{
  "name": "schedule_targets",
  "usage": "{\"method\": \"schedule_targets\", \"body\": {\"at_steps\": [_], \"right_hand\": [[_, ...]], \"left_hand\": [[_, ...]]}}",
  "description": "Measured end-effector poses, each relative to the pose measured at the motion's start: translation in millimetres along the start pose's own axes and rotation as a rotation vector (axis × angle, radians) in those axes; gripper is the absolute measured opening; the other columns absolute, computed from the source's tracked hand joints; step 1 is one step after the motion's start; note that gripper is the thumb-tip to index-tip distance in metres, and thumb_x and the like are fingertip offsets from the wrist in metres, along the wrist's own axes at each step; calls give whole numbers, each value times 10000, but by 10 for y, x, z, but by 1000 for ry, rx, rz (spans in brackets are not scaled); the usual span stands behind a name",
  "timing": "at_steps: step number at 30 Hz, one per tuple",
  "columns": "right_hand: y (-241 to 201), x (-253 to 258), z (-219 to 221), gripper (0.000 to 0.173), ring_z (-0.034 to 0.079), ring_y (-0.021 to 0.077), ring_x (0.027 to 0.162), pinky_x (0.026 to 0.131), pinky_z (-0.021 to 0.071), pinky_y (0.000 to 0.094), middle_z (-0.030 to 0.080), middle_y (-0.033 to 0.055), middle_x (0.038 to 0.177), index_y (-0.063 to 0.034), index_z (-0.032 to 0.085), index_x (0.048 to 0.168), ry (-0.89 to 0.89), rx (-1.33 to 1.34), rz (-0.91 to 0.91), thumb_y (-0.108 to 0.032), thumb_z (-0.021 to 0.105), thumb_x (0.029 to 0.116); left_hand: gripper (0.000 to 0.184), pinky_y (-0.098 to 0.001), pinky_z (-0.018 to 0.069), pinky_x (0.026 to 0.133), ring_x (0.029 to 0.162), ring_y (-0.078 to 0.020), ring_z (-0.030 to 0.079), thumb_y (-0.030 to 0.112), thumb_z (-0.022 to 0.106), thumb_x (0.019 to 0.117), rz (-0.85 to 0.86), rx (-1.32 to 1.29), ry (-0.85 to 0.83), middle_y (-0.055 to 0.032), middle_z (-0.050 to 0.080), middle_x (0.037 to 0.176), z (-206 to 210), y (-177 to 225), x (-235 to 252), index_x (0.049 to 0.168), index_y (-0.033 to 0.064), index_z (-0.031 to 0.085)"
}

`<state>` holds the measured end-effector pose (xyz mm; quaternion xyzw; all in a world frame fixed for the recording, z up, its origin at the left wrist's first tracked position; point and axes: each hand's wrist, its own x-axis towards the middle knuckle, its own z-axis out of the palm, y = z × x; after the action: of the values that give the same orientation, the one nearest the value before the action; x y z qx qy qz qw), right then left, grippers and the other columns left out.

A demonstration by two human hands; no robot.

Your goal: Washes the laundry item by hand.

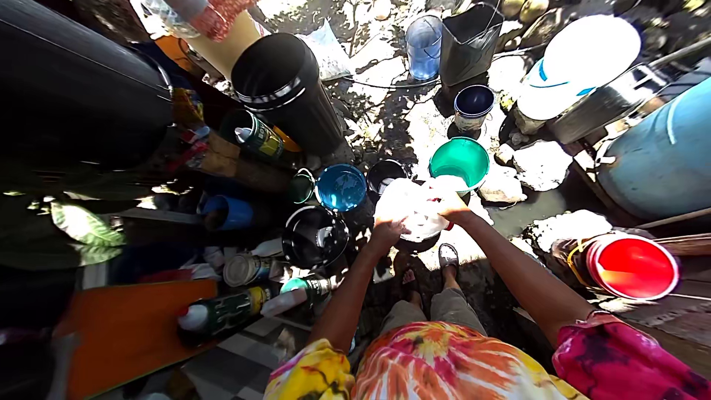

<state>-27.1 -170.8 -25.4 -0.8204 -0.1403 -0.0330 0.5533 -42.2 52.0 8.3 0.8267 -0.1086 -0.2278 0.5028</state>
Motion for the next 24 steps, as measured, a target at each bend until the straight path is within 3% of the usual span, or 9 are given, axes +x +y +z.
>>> {"method": "schedule_targets", "body": {"at_steps": [3, 7, 10, 14, 16, 19, 22, 24], "right_hand": [[264, -30, -55, 64, 627, 331, 960, 853, 525, 450, 655, 218, 942, 57, 700, 714, -212, -79, -215, 30, 689, 771], [284, -40, -203, 44, 610, 379, 931, 828, 514, 489, 617, 232, 911, 75, 683, 740, -341, -235, -177, 85, 658, 775], [294, -48, -386, 64, 638, 415, 1039, 935, 517, 543, 654, 274, 1080, 76, 733, 863, -195, -281, -68, 102, 686, 828], [51, -54, -321, 165, 676, 150, 962, 868, 578, 313, 685, 148, 1126, 49, 680, 1088, 78, 82, 129, 37, 617, 936], [-148, -26, -73, 192, 687, 156, 920, 859, 582, 332, 708, 153, 1075, 38, 685, 1136, 193, 130, 230, 21, 606, 963], [-427, -27, 363, 224, 701, 283, 943, 882, 560, 476, 720, 211, 1025, 56, 695, 1137, 324, 26, 303, 12, 564, 960], [-475, -82, 419, 182, 690, 280, 934, 870, 560, 461, 711, 218, 1005, 100, 688, 1057, 316, 3, 227, 68, 567, 925], [-334, -127, 311, 143, 697, 309, 940, 874, 565, 471, 707, 237, 998, 123, 691, 996, 193, -47, 119, 70, 594, 905]], "left_hand": [[149, -407, 556, 834, 781, -178, 692, 62, 644, 949, 20, 126, -13, -125, 725, 813, -70, -72, -4, 941, -61, 728], [167, -326, 548, 766, 711, -98, 645, 85, 644, 961, 3, 62, 3, -69, 687, 741, -78, -133, -29, 869, -34, 717], [113, -263, 542, 739, 690, -47, 620, 36, 636, 944, -18, -47, 51, -33, 668, 736, -140, -126, -60, 896, -35, 710], [171, -253, 515, 674, 630, -37, 577, 66, 615, 967, 7, -12, 90, -6, 634, 680, -157, -156, -21, 861, -15, 721], [189, -286, 530, 719, 661, -59, 600, 85, 612, 980, -16, -8, 63, -19, 650, 697, -87, -110, 30, 863, -17, 722], [165, -289, 523, 740, 685, -54, 603, 84, 610, 967, -34, -15, 8, -21, 668, 729, 30, -1, 58, 917, -14, 734], [128, -277, 520, 751, 710, -44, 605, 72, 632, 947, -15, 10, 17, -19, 680, 766, -19, -25, 43, 952, 4, 740], [130, -279, 534, 766, 715, -46, 629, 73, 648, 953, -47, -2, 8, -27, 694, 763, -29, -47, -22, 932, -16, 740]]}}
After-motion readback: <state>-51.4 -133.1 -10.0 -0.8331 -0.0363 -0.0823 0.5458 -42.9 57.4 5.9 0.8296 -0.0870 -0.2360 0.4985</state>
